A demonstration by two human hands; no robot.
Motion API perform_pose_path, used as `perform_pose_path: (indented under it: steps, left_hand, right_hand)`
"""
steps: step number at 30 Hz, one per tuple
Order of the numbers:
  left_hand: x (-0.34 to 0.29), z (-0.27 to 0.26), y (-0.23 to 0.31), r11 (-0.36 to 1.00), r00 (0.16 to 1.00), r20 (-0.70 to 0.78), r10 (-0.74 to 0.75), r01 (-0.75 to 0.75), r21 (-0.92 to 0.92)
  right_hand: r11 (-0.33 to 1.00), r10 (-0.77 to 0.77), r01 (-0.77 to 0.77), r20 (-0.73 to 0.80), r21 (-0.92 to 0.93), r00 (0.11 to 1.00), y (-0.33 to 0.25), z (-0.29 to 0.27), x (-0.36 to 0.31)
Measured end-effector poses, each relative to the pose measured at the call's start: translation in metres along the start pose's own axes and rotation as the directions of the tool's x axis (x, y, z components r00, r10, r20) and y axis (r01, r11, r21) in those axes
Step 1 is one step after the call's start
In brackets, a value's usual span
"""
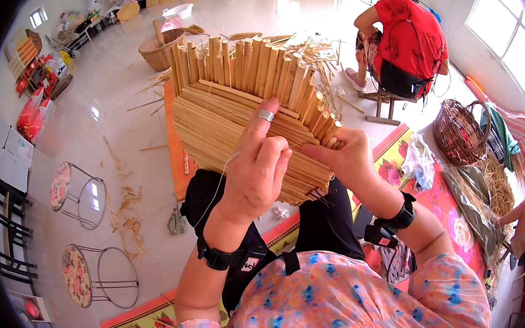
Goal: The person weaves a basket using thin wooden sticks and white string. They arrange the sticks into a circular base, tie them together with string, and mark positions on the sticks with a marker. The person works on the floor in a room with another person in the background.
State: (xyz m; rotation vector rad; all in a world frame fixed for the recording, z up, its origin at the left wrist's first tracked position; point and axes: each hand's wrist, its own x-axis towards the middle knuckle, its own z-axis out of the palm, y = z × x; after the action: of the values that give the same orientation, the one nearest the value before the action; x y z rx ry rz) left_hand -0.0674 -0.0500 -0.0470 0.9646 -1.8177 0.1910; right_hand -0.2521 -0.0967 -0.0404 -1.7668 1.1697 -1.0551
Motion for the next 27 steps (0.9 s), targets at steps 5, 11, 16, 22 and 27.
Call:
perform_pose_path:
  steps: [5, 11, 16, 22, 27]
  left_hand:
    - [-0.010, 0.007, 0.008, 0.996, 0.996, 0.024, 0.091, -0.091, 0.014]
    - [-0.030, 0.027, 0.006, 0.986, 0.992, 0.027, 0.122, -0.118, -0.119]
    - [-0.035, 0.045, -0.006, 0.978, 0.994, 0.082, 0.071, -0.053, -0.200]
    - [-0.039, 0.049, -0.018, 0.972, 0.997, 0.069, 0.018, -0.001, -0.236]
    - [-0.037, 0.035, -0.023, 0.966, 0.999, 0.038, 0.015, -0.005, -0.258]
  right_hand:
    - [1.000, 0.024, -0.024, -0.055, 0.003, 0.998, 0.006, -0.001, -0.030]
    - [0.994, 0.066, -0.048, -0.192, 0.094, 0.979, 0.010, 0.011, -0.063]
    - [0.991, 0.133, -0.135, -0.184, 0.005, 0.974, 0.035, 0.010, -0.066]
    - [0.979, 0.182, -0.191, -0.116, -0.070, 0.976, 0.026, 0.010, -0.064]
    - [0.974, 0.052, -0.060, -0.044, -0.221, 0.998, 0.001, 0.015, -0.059]
